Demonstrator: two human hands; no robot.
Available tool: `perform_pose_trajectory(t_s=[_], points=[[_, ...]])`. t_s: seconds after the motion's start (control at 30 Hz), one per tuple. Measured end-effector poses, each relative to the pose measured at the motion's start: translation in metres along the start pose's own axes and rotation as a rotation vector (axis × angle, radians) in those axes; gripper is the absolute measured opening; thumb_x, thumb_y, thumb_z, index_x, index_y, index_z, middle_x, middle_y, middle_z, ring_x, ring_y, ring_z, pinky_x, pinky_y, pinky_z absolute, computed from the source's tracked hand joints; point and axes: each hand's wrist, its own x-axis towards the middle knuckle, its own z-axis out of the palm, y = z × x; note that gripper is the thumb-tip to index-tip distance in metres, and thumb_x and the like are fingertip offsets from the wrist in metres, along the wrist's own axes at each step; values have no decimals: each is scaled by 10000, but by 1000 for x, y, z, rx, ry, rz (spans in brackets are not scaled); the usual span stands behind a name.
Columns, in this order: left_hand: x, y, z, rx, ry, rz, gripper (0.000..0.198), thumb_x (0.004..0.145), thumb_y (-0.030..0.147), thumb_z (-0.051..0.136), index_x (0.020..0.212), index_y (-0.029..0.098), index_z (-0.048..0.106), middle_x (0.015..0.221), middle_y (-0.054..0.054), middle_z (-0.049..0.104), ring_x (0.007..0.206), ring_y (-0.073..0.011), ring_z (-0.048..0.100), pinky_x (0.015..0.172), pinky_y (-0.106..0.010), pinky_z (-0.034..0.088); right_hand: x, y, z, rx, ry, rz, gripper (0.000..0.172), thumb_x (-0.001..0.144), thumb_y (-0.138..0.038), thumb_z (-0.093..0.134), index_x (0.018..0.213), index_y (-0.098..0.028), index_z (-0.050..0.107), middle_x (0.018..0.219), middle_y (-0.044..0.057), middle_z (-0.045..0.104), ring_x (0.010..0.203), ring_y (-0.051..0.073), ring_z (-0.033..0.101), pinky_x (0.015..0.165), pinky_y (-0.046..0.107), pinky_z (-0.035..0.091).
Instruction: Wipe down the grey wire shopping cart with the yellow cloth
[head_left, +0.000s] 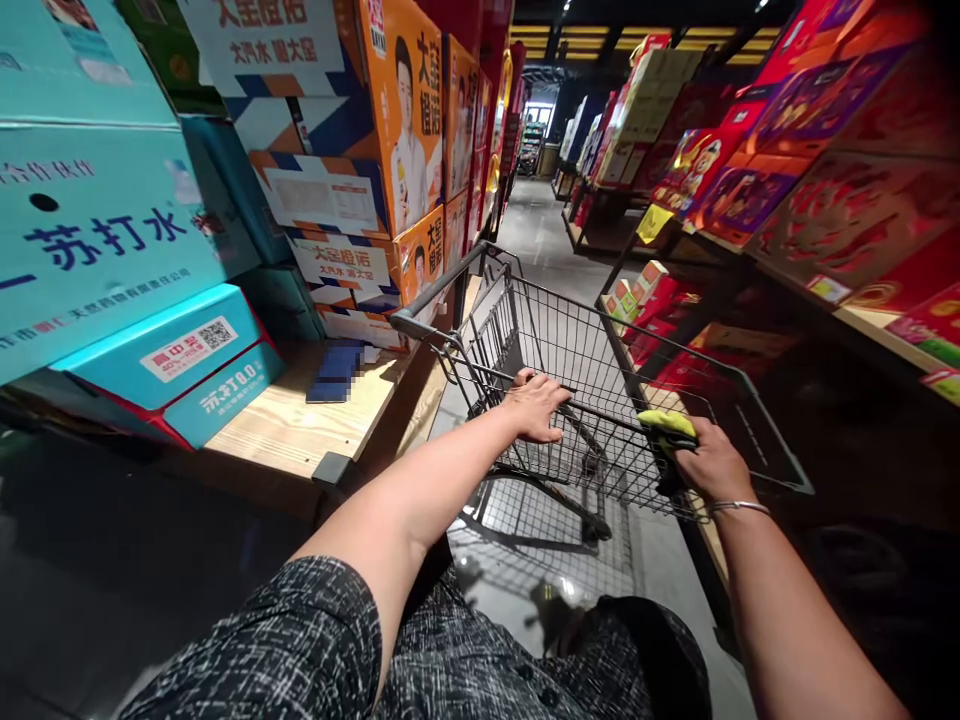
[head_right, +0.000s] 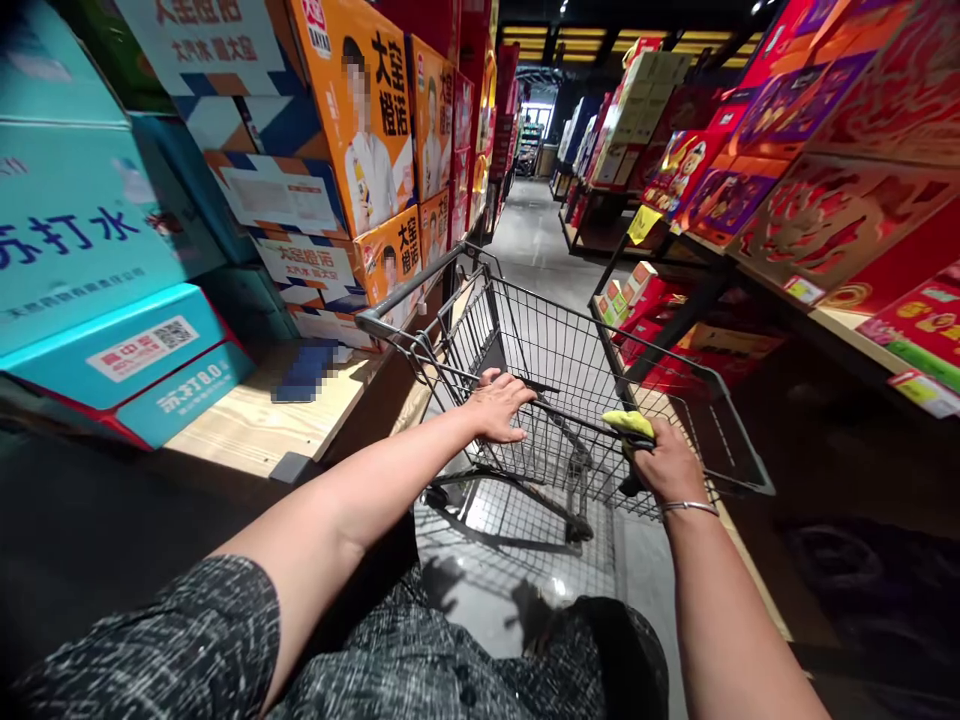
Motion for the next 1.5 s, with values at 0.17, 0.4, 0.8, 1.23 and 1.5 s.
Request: perform_pose_trajectory(t_s=[0.17, 0.4, 0.8, 1.23, 1.5], points=[[1, 8, 1, 10, -15, 15, 748, 813, 577, 612, 1460, 217, 506, 1377, -118, 566, 1337, -319, 417, 1198, -529, 172, -14, 9, -6, -23, 41, 9, 434, 663, -314, 579, 1080, -249, 685, 935, 82, 639, 856, 289, 623, 722, 406, 493], [12, 2, 4, 1, -10, 53, 616, 828, 542, 611, 1381, 276, 564, 1365, -76, 582, 1349, -289, 419, 1196, -499, 194, -36, 2, -5, -94, 116, 45, 498, 681, -300, 540, 1156, -247, 680, 947, 90, 605, 823, 280, 596, 726, 417, 480], [44, 10, 1, 43, -36, -104, 639, 844, 484, 638, 1424, 233, 548, 1438, -100, 558, 1409, -342, 395, 1249, -601, 109, -41, -75, 37, -169, 157, -132, 638, 693, -116, 516, 1309, -253, 610, 1126, 111, 577, 993, 282, 528, 871, 435, 453], [48, 7, 13, -53, -141, -133, 804, 837, 197, 669, 1548, 396, 353, 1696, -29, 229, 1583, -287, 89, 1177, -700, 250, -84, -24, -19, -341, 2, -238, 588, 702, -98, 569, 1238, -325, 655, 1239, 38, 631, 1018, 240, 610, 805, 364, 439], [40, 1, 10, -31, -94, -120, 743, 841, 169, 669, 1500, 399, 413, 1671, -41, 299, 1576, -279, 162, 1190, -665, 238, -144, 3, -43, -371, 55, -162, 653, 648, -41, 565, 1236, -309, 656, 1298, 64, 606, 1049, 277, 587, 873, 423, 494]])
